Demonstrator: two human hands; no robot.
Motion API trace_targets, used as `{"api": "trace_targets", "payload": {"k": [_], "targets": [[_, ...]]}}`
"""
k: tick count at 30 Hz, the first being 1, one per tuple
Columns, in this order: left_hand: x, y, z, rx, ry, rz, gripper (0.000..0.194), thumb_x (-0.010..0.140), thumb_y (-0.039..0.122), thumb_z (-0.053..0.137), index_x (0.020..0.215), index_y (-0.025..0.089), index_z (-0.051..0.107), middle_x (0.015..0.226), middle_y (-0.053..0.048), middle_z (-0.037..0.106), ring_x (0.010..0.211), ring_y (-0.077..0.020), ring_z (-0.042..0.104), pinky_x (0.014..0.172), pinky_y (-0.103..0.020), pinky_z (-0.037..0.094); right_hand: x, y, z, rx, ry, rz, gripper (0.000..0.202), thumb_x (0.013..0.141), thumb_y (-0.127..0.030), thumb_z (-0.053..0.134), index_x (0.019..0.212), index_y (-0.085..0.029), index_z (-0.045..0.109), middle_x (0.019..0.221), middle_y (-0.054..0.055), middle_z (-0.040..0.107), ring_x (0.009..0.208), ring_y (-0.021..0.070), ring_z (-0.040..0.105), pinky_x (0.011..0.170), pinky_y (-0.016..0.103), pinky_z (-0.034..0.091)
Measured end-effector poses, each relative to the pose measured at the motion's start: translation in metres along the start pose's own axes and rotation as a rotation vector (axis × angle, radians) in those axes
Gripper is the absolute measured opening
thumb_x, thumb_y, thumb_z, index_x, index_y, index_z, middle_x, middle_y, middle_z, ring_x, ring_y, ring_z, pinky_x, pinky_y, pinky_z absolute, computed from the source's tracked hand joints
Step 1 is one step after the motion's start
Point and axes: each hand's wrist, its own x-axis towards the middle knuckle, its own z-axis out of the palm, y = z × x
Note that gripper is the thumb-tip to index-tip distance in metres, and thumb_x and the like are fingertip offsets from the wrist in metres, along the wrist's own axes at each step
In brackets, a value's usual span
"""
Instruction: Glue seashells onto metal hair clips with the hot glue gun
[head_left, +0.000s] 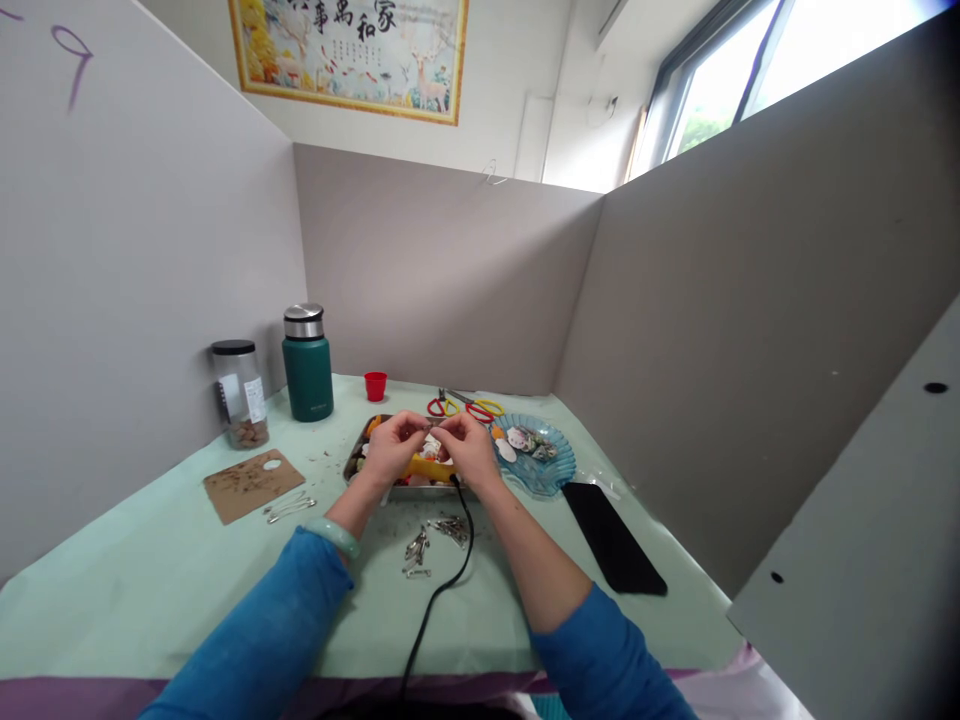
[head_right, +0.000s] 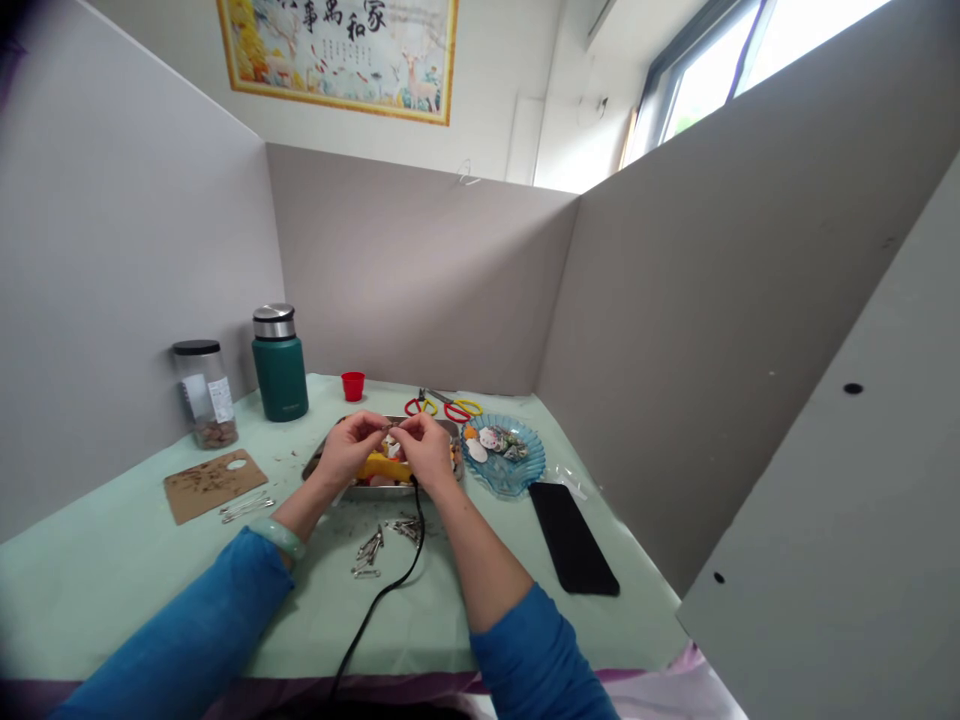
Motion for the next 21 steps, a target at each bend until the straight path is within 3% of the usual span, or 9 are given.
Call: {"api": "trace_targets", "payload": {"k": [5,21], "targets": [[0.0017,-0.0048,-0.0014,0.014,-0.027,0.07,0.013,0.07,0.027,0.066,0.076,0.017,0.064,0.072,-0.001,0.063,0.066,-0.0132,0.058,0.062,-0.024,0.046,0.0019,0.0017,-0.0003,0.029,0.005,0.001,0.025,0.064,-0.035,0.07,0.069,-0.018,0.052,0.05,-0.006,0.053,0.039,0.01,0.05,0.041,0.021,0.04],[0.0016,-0.0069,-0.0026,0.016,-0.04,0.093,0.011,0.071,0.026,0.066,0.077,0.017,0.065,0.078,-0.003,0.065,0.072,-0.0146,0.06,0.066,-0.025,0.047,0.0047,0.0052,-0.0023,0.053,-0.001,-0.014,0.027,0.062,-0.037,0.073,0.068,-0.018,0.053,0.048,-0.006,0.053,0.038,0.0104,0.05,0.04,0.022,0.04]]}}
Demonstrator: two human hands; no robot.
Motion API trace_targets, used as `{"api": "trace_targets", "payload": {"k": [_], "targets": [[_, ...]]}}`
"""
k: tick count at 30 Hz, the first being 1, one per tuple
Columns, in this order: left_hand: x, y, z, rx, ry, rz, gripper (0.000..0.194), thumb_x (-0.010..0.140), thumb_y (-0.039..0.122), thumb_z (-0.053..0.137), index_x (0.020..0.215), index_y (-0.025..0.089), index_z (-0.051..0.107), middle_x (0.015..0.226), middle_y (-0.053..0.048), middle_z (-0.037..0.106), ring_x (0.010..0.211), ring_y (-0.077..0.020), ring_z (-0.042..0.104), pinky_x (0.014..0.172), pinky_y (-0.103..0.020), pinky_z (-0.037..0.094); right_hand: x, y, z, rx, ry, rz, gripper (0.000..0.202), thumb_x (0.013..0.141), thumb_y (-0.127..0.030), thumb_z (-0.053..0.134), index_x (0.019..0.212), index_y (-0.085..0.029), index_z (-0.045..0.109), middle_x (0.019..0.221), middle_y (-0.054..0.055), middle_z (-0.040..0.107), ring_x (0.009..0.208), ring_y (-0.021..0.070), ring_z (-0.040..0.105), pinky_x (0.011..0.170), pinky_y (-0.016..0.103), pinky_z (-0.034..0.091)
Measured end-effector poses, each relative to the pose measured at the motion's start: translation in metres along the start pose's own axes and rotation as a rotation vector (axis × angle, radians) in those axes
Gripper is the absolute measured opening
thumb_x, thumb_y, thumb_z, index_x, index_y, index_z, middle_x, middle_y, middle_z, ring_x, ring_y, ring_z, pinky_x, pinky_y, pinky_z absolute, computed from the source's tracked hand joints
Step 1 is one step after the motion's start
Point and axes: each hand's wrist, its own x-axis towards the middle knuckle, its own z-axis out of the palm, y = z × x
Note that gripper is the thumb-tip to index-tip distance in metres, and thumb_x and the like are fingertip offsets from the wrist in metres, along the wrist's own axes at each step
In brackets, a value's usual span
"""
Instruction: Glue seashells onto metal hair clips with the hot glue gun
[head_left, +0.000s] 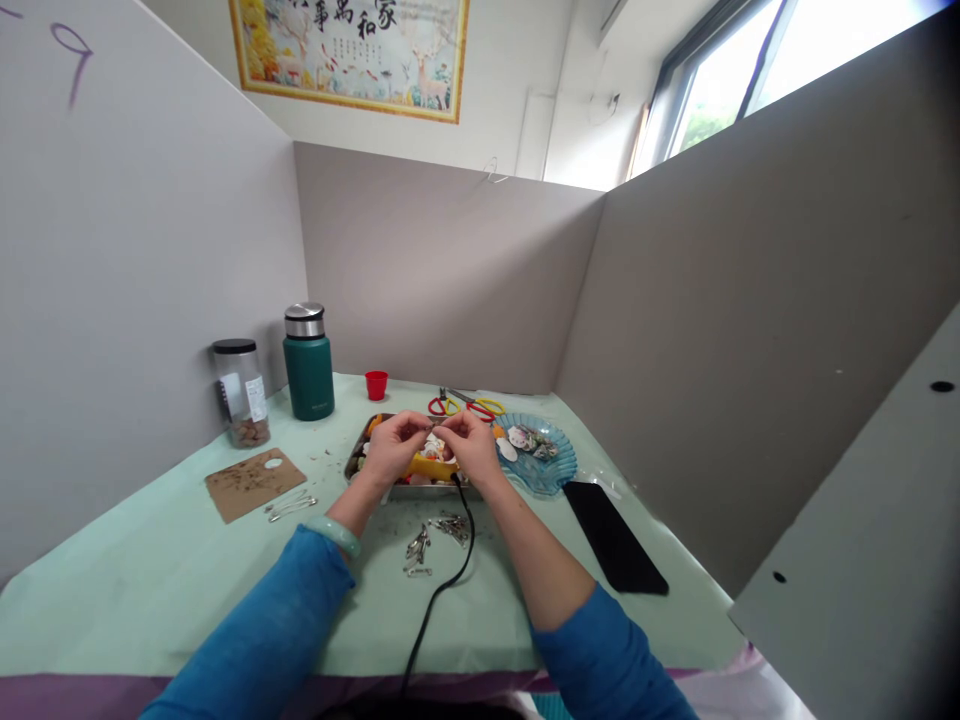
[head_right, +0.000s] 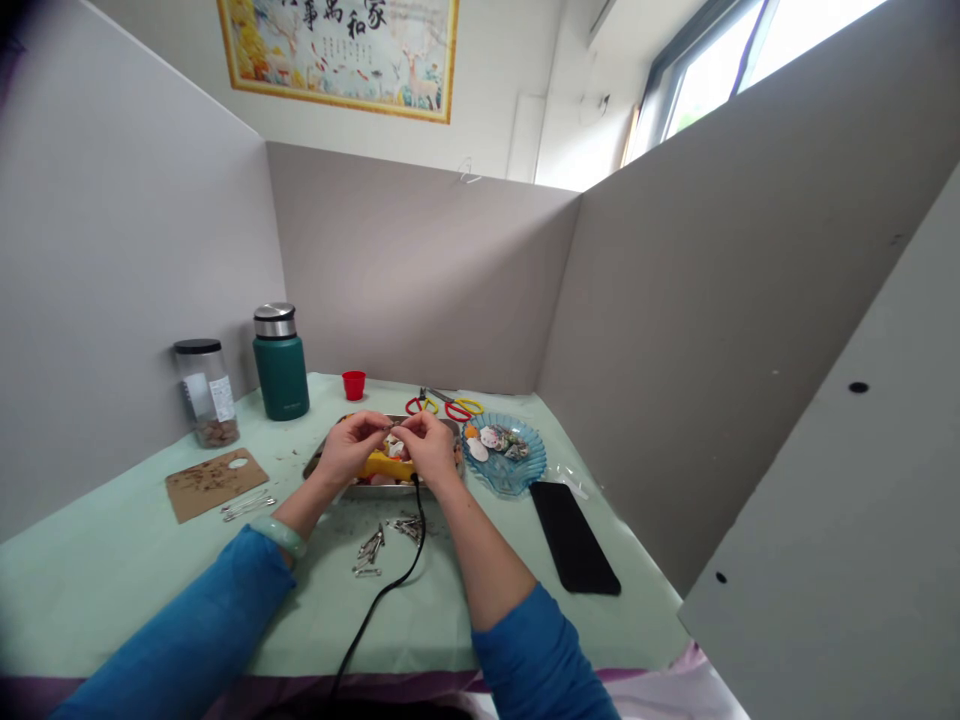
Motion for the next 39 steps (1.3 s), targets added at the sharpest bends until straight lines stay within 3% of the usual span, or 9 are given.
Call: {"api": "trace_targets", "payload": {"k": [15,27,34,39], "targets": [[0.0,0.002,0.001,-0.035,-0.011,-0.007,0.011,0.07,0.025,0.067,0.075,0.016,0.063,0.079,-0.003,0.065,0.07,-0.0137,0.059,0.065,-0.025,0.047,0.004,0.007,-0.003,-0.021,-0.011,-0.018,0.027,0.063,-0.038,0.072,0.067,-0.019,0.054,0.048,-0.006,0.053,0.038,0.0105,0.049,0.038,0.022,0.039],[0.002,0.019,-0.003,-0.297,0.085,-0.328,0.026,0.063,0.03,0.075,0.078,0.015,0.061,0.058,0.003,0.059,0.051,-0.0081,0.053,0.051,-0.019,0.042,0.003,0.012,-0.003,-0.051,-0.035,-0.036,0.022,0.071,-0.039,0.064,0.076,-0.019,0.058,0.058,-0.004,0.058,0.041,0.0097,0.05,0.041,0.021,0.042],[0.001,0.015,-0.005,-0.494,-0.051,-0.456,0.029,0.059,0.028,0.079,0.078,0.016,0.061,0.054,0.004,0.055,0.048,-0.0076,0.05,0.052,-0.021,0.044,0.004,0.017,-0.007,-0.122,-0.042,-0.091,0.019,0.075,-0.037,0.059,0.08,-0.02,0.061,0.066,-0.003,0.061,0.043,0.0094,0.051,0.043,0.021,0.041],[0.002,0.012,-0.006,-0.507,-0.046,-0.461,0.029,0.058,0.027,0.079,0.078,0.016,0.062,0.054,0.004,0.056,0.047,-0.0073,0.05,0.05,-0.02,0.042,0.001,0.011,-0.007,-0.124,-0.105,-0.081,0.019,0.075,-0.036,0.059,0.083,-0.019,0.062,0.068,-0.002,0.062,0.045,0.0092,0.051,0.045,0.021,0.042]]}}
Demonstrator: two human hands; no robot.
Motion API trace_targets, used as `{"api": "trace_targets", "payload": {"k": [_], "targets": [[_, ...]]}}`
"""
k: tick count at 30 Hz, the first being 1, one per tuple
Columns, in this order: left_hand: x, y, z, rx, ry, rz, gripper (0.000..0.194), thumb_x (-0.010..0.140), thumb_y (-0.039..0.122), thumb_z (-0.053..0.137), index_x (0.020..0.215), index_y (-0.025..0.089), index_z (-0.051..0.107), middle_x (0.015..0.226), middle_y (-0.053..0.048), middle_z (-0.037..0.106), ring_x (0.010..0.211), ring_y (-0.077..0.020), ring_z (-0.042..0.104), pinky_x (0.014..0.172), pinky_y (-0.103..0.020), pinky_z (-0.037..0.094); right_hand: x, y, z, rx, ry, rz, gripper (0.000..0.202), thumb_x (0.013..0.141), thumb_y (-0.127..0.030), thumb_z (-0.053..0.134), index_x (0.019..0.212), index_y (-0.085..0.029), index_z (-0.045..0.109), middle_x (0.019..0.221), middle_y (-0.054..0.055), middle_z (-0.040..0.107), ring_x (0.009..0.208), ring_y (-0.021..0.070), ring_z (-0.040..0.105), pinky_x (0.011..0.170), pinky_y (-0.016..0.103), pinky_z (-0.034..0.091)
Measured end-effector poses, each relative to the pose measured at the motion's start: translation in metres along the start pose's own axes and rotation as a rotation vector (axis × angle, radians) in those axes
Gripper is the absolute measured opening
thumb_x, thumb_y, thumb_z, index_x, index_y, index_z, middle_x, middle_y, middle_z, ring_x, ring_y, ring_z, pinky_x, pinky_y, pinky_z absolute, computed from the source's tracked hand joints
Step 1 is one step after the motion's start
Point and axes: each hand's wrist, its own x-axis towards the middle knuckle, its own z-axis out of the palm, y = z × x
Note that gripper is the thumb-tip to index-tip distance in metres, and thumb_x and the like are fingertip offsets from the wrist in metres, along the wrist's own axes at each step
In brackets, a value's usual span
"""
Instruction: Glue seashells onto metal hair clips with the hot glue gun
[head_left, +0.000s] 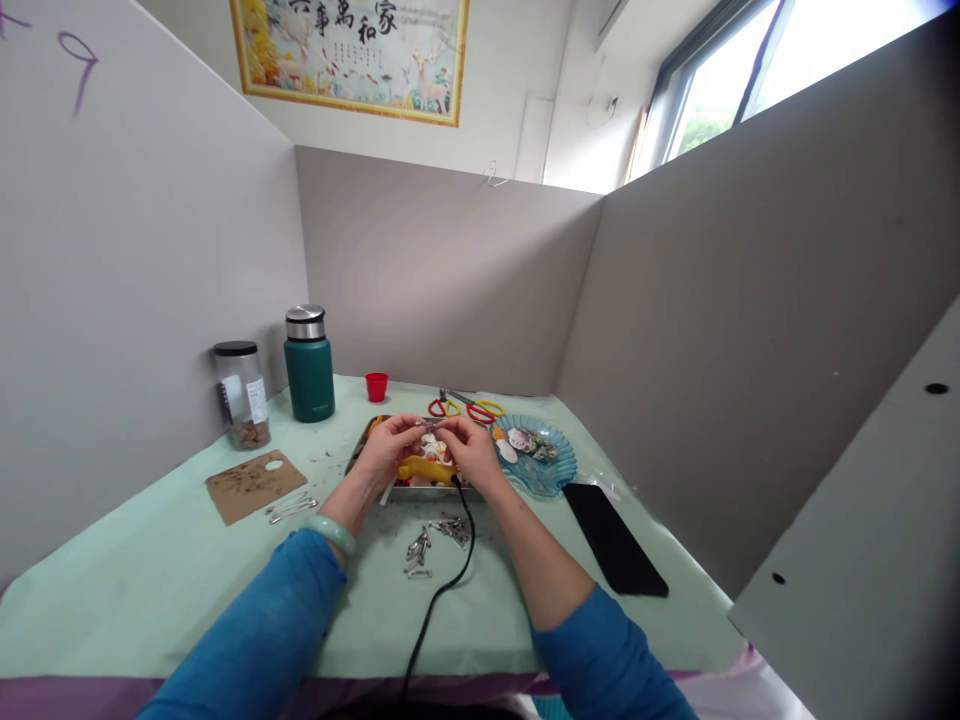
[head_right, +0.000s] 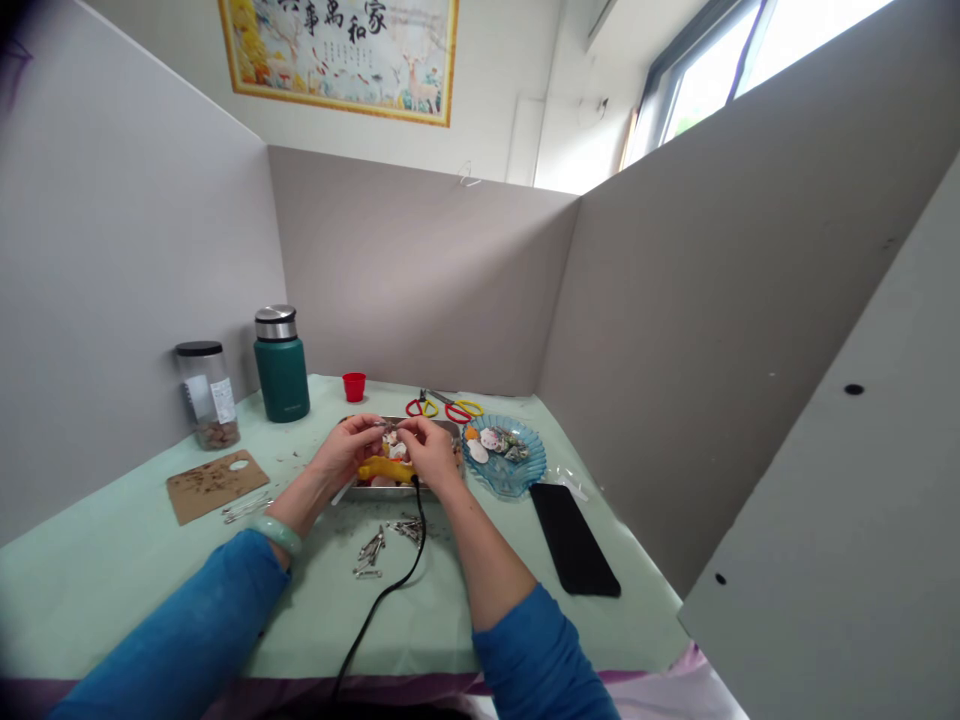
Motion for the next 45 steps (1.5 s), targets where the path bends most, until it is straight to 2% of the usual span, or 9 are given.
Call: {"api": "trace_targets", "payload": {"k": [5,14,26,45], "targets": [[-0.002,0.003,0.003,0.033,-0.007,0.008,0.029,0.056,0.027,0.08,0.076,0.015,0.062,0.054,0.005,0.055,0.046,-0.0068,0.049,0.049,-0.019,0.042,-0.002,-0.004,0.001,0.046,-0.042,-0.021,0.019,0.076,-0.034,0.059,0.088,-0.019,0.062,0.069,-0.002,0.061,0.046,0.0091,0.051,0.046,0.021,0.042],[-0.002,0.001,0.005,0.095,-0.009,0.013,0.028,0.055,0.027,0.081,0.074,0.015,0.063,0.057,0.003,0.058,0.047,-0.0067,0.049,0.05,-0.02,0.043,-0.003,-0.006,0.001,0.003,-0.004,-0.034,0.019,0.077,-0.037,0.057,0.081,-0.019,0.06,0.067,-0.002,0.06,0.046,0.0089,0.05,0.046,0.021,0.04],[-0.005,0.005,0.009,0.089,0.04,0.007,0.035,0.052,0.032,0.082,0.075,0.015,0.062,0.056,0.003,0.056,0.046,-0.0073,0.048,0.048,-0.021,0.044,-0.001,0.0,0.0,0.002,0.028,-0.059,0.023,0.079,-0.042,0.056,0.083,-0.019,0.057,0.069,-0.002,0.059,0.045,0.0084,0.049,0.045,0.021,0.04],[-0.006,0.006,0.01,0.124,0.024,0.056,0.03,0.058,0.033,0.078,0.078,0.015,0.065,0.052,0.003,0.056,0.047,-0.0092,0.05,0.048,-0.021,0.041,-0.004,-0.006,0.0,-0.073,0.018,-0.072,0.021,0.08,-0.041,0.054,0.083,-0.02,0.06,0.069,-0.002,0.06,0.048,0.01,0.05,0.048,0.022,0.04]]}}
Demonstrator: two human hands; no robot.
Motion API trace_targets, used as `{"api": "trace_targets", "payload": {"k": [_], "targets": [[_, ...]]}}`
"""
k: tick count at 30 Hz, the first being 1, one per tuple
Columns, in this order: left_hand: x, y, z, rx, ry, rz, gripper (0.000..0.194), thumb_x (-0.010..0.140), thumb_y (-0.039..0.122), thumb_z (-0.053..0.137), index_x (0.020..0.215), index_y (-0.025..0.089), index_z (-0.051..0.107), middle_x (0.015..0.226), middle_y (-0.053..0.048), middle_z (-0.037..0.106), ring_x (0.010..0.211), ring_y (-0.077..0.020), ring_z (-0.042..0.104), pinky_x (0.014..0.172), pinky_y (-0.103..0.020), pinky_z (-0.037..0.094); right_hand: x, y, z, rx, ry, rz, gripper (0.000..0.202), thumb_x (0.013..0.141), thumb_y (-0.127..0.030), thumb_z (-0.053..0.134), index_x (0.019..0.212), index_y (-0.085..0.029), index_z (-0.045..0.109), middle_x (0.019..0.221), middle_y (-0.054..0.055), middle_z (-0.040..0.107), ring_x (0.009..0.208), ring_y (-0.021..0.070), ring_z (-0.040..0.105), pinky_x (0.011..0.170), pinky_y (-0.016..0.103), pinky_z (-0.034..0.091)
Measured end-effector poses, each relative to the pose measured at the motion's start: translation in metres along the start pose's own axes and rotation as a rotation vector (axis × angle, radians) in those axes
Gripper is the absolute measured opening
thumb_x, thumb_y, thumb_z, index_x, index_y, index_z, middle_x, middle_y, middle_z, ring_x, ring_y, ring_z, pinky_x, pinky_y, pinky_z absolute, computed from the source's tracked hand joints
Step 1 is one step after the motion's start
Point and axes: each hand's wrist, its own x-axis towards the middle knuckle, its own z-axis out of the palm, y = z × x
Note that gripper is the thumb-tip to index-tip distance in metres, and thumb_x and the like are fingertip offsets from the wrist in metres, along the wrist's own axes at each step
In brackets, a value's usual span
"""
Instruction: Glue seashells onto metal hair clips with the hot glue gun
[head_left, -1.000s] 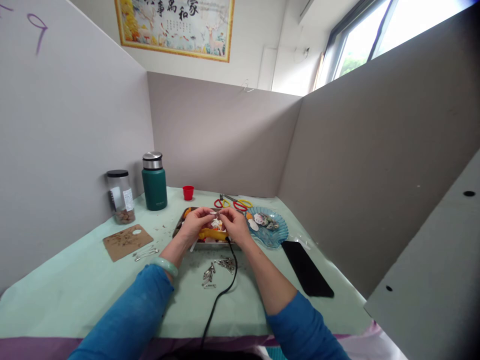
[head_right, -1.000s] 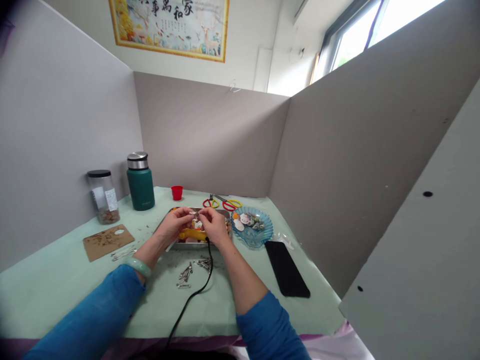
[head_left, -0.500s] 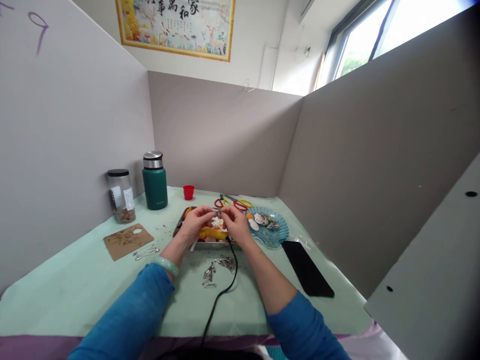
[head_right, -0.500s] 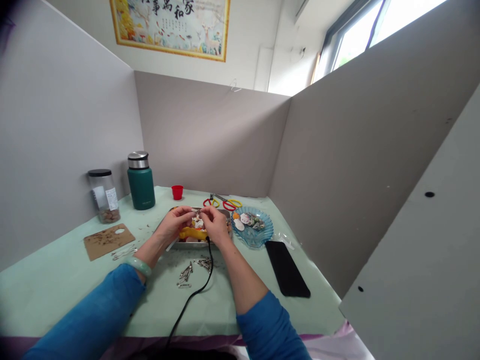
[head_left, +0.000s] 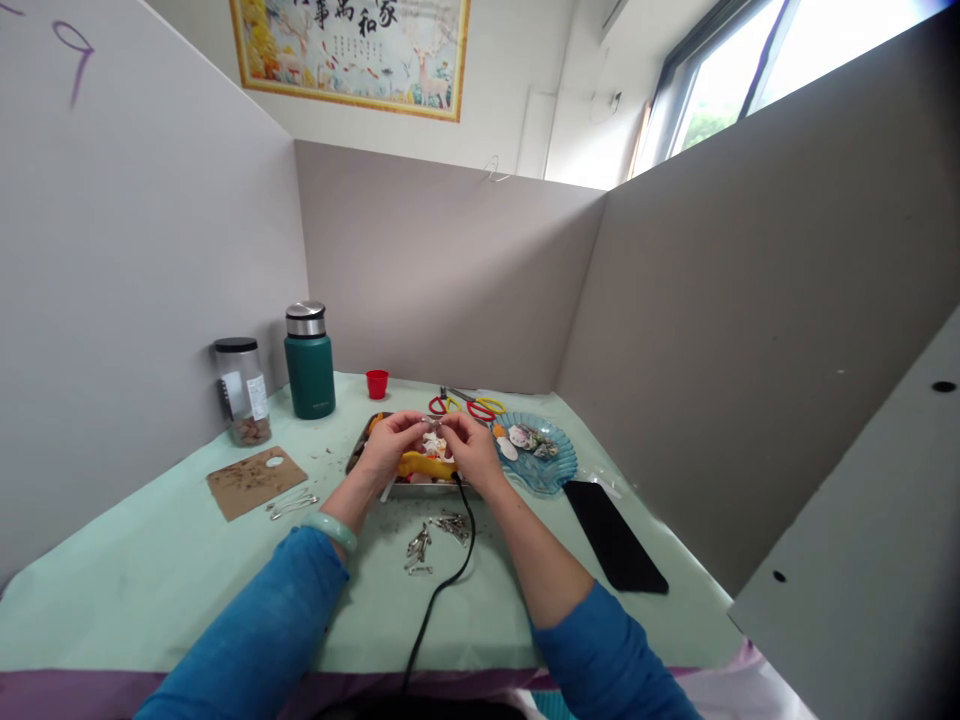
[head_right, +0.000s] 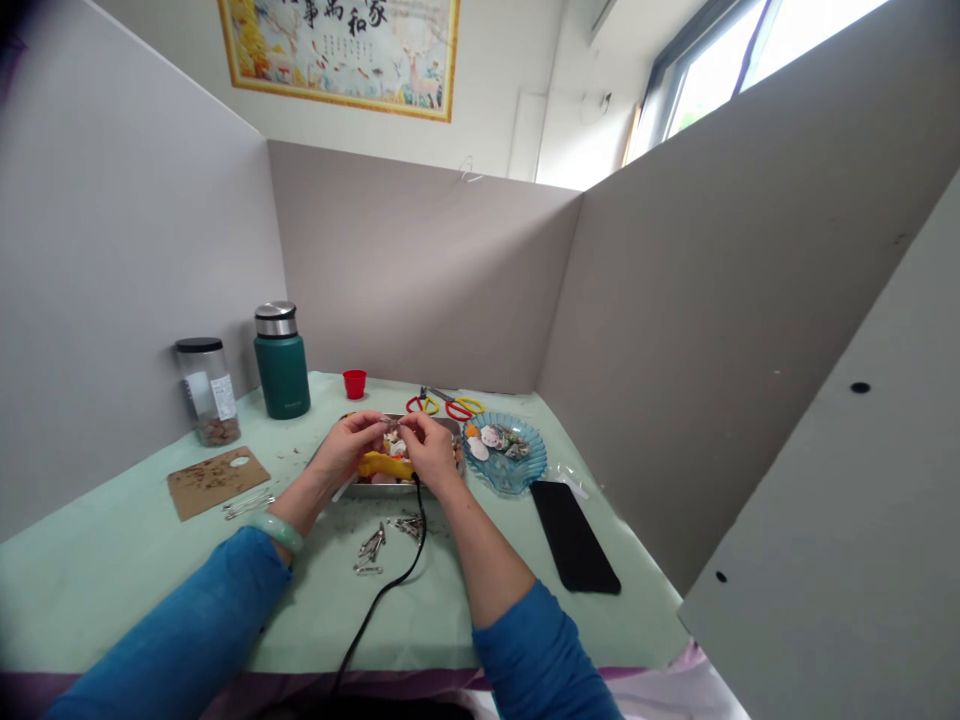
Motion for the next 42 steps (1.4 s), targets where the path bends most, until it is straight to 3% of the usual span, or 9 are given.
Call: {"api": "trace_targets", "payload": {"k": [8,12,16,20,23,25,28,37,42], "targets": [[0.008,0.002,-0.011,-0.03,0.181,0.033,0.035,0.054,0.033,0.08,0.078,0.014,0.064,0.066,0.001,0.062,0.047,-0.0063,0.049,0.047,-0.02,0.04,-0.002,0.002,-0.004,-0.478,-0.086,-0.032,0.032,0.08,-0.047,0.056,0.063,-0.021,0.063,0.059,0.0,0.06,0.055,0.0133,0.05,0.052,0.023,0.032],[0.011,0.003,-0.018,-0.032,0.302,0.061,0.04,0.05,0.037,0.081,0.077,0.013,0.064,0.065,0.001,0.061,0.045,-0.0054,0.047,0.047,-0.021,0.041,-0.005,0.008,-0.005,-0.56,-0.289,0.039,0.038,0.058,-0.05,0.075,0.084,-0.023,0.068,0.075,0.002,0.067,0.061,0.016,0.056,0.053,0.023,0.033],[0.013,0.002,-0.021,-0.026,0.355,0.091,0.041,0.05,0.037,0.08,0.078,0.013,0.064,0.061,0.003,0.058,0.043,-0.0047,0.044,0.047,-0.021,0.041,-0.005,0.012,-0.007,-0.606,-0.377,0.084,0.037,0.06,-0.047,0.075,0.088,-0.023,0.069,0.078,0.003,0.067,0.068,0.0183,0.058,0.057,0.025,0.036],[0.015,0.001,-0.023,-0.03,0.405,0.132,0.038,0.053,0.036,0.078,0.079,0.013,0.063,0.061,0.004,0.058,0.043,-0.0047,0.043,0.046,-0.021,0.042,0.0,0.016,-0.009,-0.431,-0.307,0.156,0.026,0.072,-0.037,0.066,0.091,-0.02,0.066,0.078,0.002,0.065,0.068,0.0148,0.057,0.058,0.023,0.038],[0.016,0.001,-0.023,-0.031,0.432,0.132,0.038,0.053,0.036,0.077,0.08,0.013,0.063,0.06,0.003,0.058,0.042,-0.0044,0.042,0.046,-0.02,0.041,0.006,0.011,-0.011,-0.039,-0.129,0.309,0.035,0.079,-0.043,0.058,0.102,-0.017,0.057,0.067,-0.001,0.059,0.051,0.0097,0.049,0.047,0.021,0.037],[0.016,0.001,-0.022,-0.019,0.424,0.119,0.039,0.053,0.037,0.077,0.08,0.012,0.063,0.061,0.002,0.058,0.042,-0.0045,0.042,0.044,-0.019,0.039,0.008,0.004,-0.013,0.267,-0.027,0.281,0.037,0.079,-0.047,0.056,0.103,-0.019,0.053,0.066,-0.003,0.054,0.046,0.0074,0.045,0.043,0.02,0.035],[0.013,0.001,-0.018,0.034,0.381,0.098,0.04,0.053,0.038,0.077,0.081,0.012,0.064,0.063,0.002,0.059,0.043,-0.0048,0.043,0.043,-0.019,0.036,0.005,-0.007,-0.016,0.499,-0.026,0.221,0.038,0.076,-0.048,0.062,0.098,-0.019,0.052,0.058,-0.007,0.048,0.042,0.0062,0.042,0.041,0.019,0.033],[0.014,-0.008,-0.018,0.181,0.313,0.079,0.037,0.058,0.038,0.075,0.083,0.013,0.066,0.064,0.002,0.06,0.046,-0.0064,0.045,0.045,-0.02,0.038,-0.012,-0.017,-0.014,0.43,-0.342,0.238,0.04,0.081,-0.049,0.058,0.1,-0.014,0.059,0.051,-0.006,0.049,0.038,0.0061,0.039,0.04,0.021,0.028],[0.014,-0.009,-0.019,0.216,0.318,0.083,0.034,0.06,0.037,0.074,0.083,0.013,0.067,0.063,0.002,0.06,0.046,-0.0068,0.045,0.046,-0.02,0.038,-0.012,-0.019,-0.015,0.399,-0.357,0.274,0.044,0.08,-0.053,0.057,0.098,-0.013,0.058,0.054,-0.004,0.054,0.037,0.0061,0.04,0.038,0.02,0.027]]}}
